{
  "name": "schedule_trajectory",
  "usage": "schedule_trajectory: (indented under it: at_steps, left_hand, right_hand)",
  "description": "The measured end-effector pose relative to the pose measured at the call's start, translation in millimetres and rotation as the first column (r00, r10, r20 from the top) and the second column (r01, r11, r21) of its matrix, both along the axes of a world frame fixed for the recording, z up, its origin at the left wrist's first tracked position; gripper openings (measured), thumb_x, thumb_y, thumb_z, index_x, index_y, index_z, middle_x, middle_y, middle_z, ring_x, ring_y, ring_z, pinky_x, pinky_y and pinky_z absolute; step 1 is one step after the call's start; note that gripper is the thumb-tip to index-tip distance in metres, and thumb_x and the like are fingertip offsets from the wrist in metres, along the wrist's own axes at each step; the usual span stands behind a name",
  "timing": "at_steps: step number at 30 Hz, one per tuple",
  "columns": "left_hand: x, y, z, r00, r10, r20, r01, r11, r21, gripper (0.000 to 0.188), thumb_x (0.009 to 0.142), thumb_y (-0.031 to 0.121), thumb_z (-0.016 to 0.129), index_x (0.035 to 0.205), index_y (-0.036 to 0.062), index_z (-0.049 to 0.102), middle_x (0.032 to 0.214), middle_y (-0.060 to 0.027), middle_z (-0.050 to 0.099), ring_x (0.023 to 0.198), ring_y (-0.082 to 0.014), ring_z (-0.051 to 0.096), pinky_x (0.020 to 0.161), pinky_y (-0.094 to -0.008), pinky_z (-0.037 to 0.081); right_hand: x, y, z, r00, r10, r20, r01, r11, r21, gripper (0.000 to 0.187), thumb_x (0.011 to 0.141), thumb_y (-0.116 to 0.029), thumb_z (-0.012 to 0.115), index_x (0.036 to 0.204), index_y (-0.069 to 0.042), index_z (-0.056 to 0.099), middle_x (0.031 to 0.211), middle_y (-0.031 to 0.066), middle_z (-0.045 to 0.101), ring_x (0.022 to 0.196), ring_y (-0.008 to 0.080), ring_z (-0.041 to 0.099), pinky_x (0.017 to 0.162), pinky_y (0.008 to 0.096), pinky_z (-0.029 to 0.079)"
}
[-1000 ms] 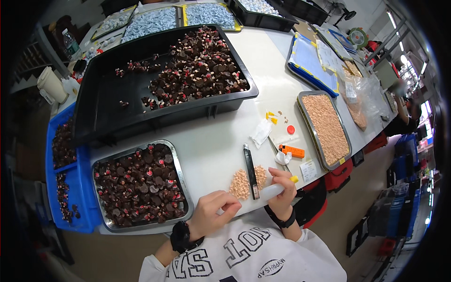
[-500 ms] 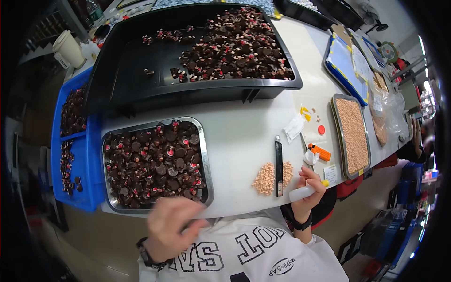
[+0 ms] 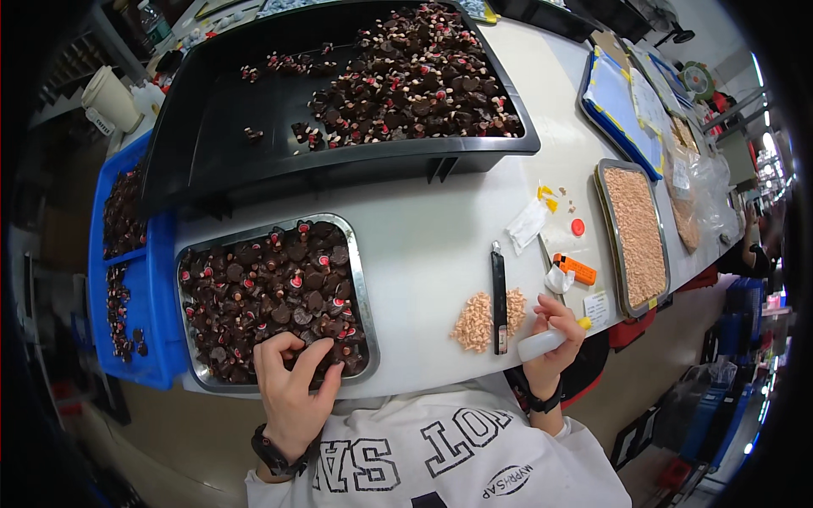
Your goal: The recorder is decorating small heart-shaped jewelry components by picking up pink beads with a tool and placing them onto the charms.
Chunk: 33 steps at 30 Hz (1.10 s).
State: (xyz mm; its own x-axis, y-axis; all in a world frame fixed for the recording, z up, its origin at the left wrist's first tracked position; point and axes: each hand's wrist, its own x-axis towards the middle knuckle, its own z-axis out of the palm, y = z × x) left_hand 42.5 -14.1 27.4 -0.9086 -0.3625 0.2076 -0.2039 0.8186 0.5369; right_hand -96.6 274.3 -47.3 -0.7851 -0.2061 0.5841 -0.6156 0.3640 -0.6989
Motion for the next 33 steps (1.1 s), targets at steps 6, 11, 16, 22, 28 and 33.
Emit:
schedule_trajectory:
  at_steps: [6,11,16,22,28,33]
  left_hand:
    - [-5.5,-1.7,-1.7,0.999,-0.042,-0.015,0.041,0.997,-0.061,0.032,0.062,0.005,0.073,0.092,0.0117,0.066,0.092,-0.0085,0.048,0.086,-0.0273,0.045,0.075,-0.0364,0.040]
    - [-5.9,-4.8,-7.6,0.984,-0.080,-0.156,0.062,0.991,-0.120,0.026,0.061,0.002,0.074,0.084,0.0100,0.066,0.092,-0.0080,0.051,0.089,-0.0285,0.047,0.077,-0.0380,0.042]
    - [-11.9,-4.1,-4.5,0.995,-0.033,-0.096,0.030,0.999,-0.037,0.025,0.063,0.001,0.074,0.086,0.0071,0.065,0.092,-0.0087,0.053,0.087,-0.0287,0.049,0.074,-0.0380,0.042]
    - [-12.1,-6.1,-7.4,0.989,-0.072,-0.130,0.061,0.994,-0.088,0.026,0.066,-0.002,0.071,0.089,0.0038,0.064,0.086,-0.0085,0.055,0.080,-0.0276,0.052,0.070,-0.0360,0.044]
    - [-12.6,-5.3,0.9,0.975,0.012,-0.221,-0.018,1.000,-0.025,0.023,0.069,-0.005,0.069,0.091,0.0000,0.064,0.087,-0.0107,0.056,0.079,-0.0264,0.055,0.069,-0.0347,0.046]
    - [-1.9,8.1,5.2,0.931,0.106,-0.349,0.136,0.786,0.603,0.016,0.077,-0.003,0.067,0.093,-0.0037,0.064,0.094,-0.0139,0.053,0.086,-0.0213,0.059,0.067,-0.0304,0.053]
  right_hand:
    - [0.0,-1.0,-0.2,1.000,-0.007,0.003,0.007,1.000,0.002,0.025,0.085,0.005,0.054,0.102,-0.007,0.039,0.112,0.0232,0.057,0.087,0.0230,0.058,0.079,0.0331,0.047]
    - [-1.8,-4.8,5.7,1.000,0.003,-0.003,-0.003,1.000,-0.004,0.025,0.085,0.005,0.054,0.101,-0.007,0.040,0.109,0.0232,0.059,0.085,0.0234,0.059,0.078,0.0335,0.048]
    - [-2.2,-4.6,2.8,1.000,-0.015,-0.010,0.015,1.000,-0.001,0.025,0.085,0.005,0.055,0.101,-0.007,0.040,0.108,0.0231,0.059,0.084,0.0235,0.060,0.077,0.0335,0.048]
    - [-1.4,-3.5,2.1,1.000,-0.013,-0.001,0.013,1.000,0.001,0.026,0.085,0.005,0.055,0.102,-0.007,0.040,0.108,0.0232,0.059,0.085,0.0239,0.059,0.077,0.0334,0.048]
    - [-3.7,-1.9,0.3,1.000,-0.012,-0.024,0.012,1.000,0.008,0.027,0.085,0.004,0.055,0.103,-0.007,0.039,0.107,0.0234,0.059,0.087,0.0244,0.059,0.076,0.0329,0.048]
    - [-2.6,0.6,5.0,0.996,-0.044,-0.076,0.049,0.997,0.067,0.027,0.086,-0.001,0.058,0.104,-0.008,0.038,0.104,0.0222,0.060,0.086,0.0252,0.057,0.074,0.0343,0.047]
